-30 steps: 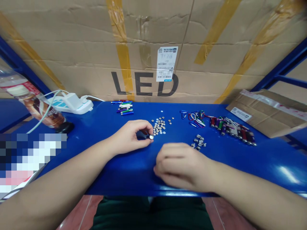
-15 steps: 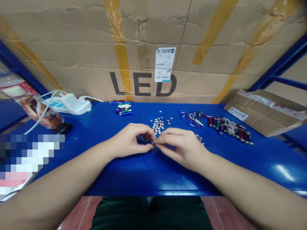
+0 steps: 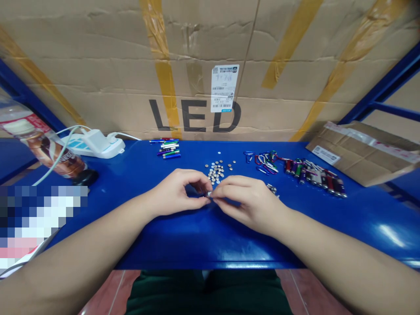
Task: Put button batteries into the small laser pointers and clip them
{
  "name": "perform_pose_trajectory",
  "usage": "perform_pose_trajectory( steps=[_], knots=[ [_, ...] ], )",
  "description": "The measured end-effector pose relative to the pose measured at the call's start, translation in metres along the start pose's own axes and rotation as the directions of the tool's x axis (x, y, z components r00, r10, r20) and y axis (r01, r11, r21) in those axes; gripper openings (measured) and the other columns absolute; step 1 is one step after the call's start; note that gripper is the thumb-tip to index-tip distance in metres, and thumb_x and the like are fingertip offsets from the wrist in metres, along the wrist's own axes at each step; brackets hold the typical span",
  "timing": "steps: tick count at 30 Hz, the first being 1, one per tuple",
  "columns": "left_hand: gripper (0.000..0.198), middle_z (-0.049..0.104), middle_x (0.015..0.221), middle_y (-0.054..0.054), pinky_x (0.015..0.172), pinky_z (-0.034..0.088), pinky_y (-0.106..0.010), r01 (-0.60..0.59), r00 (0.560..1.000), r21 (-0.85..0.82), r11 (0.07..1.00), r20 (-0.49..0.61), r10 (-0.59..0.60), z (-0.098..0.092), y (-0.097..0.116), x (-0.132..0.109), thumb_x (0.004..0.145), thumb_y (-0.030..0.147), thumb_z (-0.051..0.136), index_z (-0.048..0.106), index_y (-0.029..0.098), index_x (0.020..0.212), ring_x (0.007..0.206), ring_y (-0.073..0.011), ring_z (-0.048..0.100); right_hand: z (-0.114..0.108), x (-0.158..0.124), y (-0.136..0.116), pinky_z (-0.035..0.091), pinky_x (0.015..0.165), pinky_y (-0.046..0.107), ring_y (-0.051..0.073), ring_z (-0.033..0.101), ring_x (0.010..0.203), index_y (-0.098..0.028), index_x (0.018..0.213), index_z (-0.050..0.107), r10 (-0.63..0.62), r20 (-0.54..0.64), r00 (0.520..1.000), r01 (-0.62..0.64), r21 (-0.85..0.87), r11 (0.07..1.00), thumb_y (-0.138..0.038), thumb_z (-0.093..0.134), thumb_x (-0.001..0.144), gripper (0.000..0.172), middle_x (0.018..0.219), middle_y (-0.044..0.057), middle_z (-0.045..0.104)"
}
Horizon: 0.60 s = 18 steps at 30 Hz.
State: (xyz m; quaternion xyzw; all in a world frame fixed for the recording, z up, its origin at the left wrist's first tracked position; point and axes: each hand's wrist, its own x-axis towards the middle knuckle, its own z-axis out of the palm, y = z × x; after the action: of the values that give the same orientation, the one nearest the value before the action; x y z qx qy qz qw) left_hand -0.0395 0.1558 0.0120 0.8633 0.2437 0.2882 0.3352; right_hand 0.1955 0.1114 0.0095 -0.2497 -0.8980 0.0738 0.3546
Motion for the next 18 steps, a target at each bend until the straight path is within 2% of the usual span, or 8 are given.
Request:
perform_pose_trajectory(
  steps=[5,10,15,18],
  knots=[
    [0.01,0.075,0.087,-0.001,0.075,0.058,-0.023,0.01,1.0,-0.006,1.0,0.002,-0.01,-0.0002,0.0001,-0.0003,0.083,0.019,0.077,0.073,0.017,0.092,0.077,-0.0134,0.07,-0.0005,0.0003,-0.0004,0.059,0.083,0.031,0.018,0.069,0.09,-0.017,0.108,0.072,-0.004,0.022,1.0,0.004,0.004,1.0,-0.016,0.059,0.101,0.015,0.1,0.009,0.074],
    [0.011,0.075,0.087,-0.002,0.076,0.058,-0.023,0.013,1.0,-0.019,1.0,-0.011,-0.013,0.0,0.0005,-0.0001,0.084,0.019,0.078,0.073,0.016,0.092,0.078,-0.0133,0.07,-0.0021,0.0013,-0.0011,0.058,0.084,0.032,0.019,0.067,0.089,-0.016,0.107,0.068,0.008,-0.012,1.0,-0.008,0.015,1.0,-0.015,0.058,0.1,0.013,0.097,0.009,0.072],
    [0.01,0.075,0.087,-0.001,0.076,0.058,-0.023,0.008,1.0,-0.004,1.0,-0.002,-0.008,-0.0003,0.0001,-0.0003,0.084,0.017,0.077,0.072,0.016,0.092,0.078,-0.0128,0.07,-0.0028,0.0019,-0.0015,0.056,0.083,0.033,0.019,0.066,0.09,-0.018,0.108,0.069,-0.009,0.064,0.998,0.009,0.001,1.0,-0.017,0.055,0.101,0.015,0.099,0.01,0.071],
    [0.012,0.075,0.088,-0.002,0.077,0.059,-0.024,0.018,1.0,-0.022,1.0,-0.006,-0.018,-0.0001,-0.0015,-0.0008,0.084,0.018,0.077,0.071,0.016,0.095,0.079,-0.0134,0.07,-0.0064,0.0025,0.0029,0.055,0.083,0.033,0.019,0.066,0.089,-0.017,0.108,0.067,0.023,0.033,0.999,-0.023,0.001,1.0,-0.016,0.056,0.099,0.015,0.097,0.009,0.071]
  ],
)
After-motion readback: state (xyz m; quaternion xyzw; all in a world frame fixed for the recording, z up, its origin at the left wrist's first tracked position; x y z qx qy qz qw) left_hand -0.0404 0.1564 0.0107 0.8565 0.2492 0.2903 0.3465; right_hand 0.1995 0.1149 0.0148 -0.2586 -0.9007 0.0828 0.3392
